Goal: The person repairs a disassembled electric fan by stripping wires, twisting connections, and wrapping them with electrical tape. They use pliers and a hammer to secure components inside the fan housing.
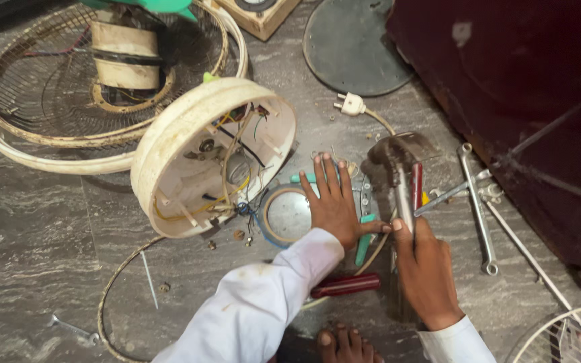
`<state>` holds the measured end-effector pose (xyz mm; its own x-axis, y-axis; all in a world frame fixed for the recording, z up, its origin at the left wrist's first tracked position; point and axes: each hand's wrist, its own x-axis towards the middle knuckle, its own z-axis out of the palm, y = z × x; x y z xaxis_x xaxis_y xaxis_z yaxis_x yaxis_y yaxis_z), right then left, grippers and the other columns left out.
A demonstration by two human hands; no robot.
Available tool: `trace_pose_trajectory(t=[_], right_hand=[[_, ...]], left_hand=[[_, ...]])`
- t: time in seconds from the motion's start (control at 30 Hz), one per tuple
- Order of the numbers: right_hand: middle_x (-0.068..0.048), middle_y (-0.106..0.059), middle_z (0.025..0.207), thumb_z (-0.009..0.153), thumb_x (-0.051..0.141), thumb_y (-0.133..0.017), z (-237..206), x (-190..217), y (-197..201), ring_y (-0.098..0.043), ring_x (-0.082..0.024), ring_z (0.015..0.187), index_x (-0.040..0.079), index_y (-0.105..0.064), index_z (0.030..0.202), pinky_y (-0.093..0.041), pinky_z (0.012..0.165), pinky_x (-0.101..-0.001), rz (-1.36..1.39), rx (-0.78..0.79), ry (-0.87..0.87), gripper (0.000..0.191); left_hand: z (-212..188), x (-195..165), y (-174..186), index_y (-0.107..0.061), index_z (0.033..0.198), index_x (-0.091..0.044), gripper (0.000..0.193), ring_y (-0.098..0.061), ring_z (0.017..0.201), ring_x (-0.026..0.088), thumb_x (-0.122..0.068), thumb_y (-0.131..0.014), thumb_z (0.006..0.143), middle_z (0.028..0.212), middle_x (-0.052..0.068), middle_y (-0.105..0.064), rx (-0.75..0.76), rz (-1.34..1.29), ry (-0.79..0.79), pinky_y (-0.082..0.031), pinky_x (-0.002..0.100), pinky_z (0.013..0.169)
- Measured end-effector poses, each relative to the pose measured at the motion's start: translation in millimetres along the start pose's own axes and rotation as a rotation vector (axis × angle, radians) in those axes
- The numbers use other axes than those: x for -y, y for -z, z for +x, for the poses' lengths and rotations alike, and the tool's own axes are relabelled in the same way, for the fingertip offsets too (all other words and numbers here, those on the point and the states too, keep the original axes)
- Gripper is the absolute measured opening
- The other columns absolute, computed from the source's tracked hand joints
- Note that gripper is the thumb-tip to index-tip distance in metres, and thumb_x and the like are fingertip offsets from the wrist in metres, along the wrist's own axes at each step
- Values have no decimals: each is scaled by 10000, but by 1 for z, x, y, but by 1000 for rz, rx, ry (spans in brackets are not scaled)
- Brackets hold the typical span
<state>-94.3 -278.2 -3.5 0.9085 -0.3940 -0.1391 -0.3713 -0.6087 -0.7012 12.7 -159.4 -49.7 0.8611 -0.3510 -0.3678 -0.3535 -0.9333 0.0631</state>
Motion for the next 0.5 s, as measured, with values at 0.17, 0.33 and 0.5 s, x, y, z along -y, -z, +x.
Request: trace_pose_trajectory(t=[0.17, 0.33, 0.5], right_hand=[[-244, -617, 589, 1012, 290, -519, -1, -6, -4, -654, -391, 488, -23, -599, 1009, -427, 473, -504, -34, 100, -142, 322], [-257, -619, 590, 1060, 324, -524, -6, -6, 1, -654, -409, 501, -50, -586, 953, -424, 496, -506, -73, 42, -193, 394], [-248, -619, 611, 1031, 295, -565, -5, -3, -9, -617, -455, 565, -20, -575, 1006, -436, 521, -517, -147, -33, 125, 316]], left_hand=[[-1, 0, 4, -21, 1602, 41, 1488, 161, 1518, 485, -1000, -462, 635, 1655, 339, 71, 8, 67, 1, 80, 759, 1100], [-2, 3, 7, -12, 1600, 33, 1451, 171, 1515, 491, -992, -447, 669, 1659, 333, 92, 108, 113, 16, 71, 780, 1083], [-1, 0, 7, -19, 1609, 47, 1438, 154, 1521, 479, -988, -430, 699, 1656, 341, 68, 88, 126, 20, 64, 770, 1091]])
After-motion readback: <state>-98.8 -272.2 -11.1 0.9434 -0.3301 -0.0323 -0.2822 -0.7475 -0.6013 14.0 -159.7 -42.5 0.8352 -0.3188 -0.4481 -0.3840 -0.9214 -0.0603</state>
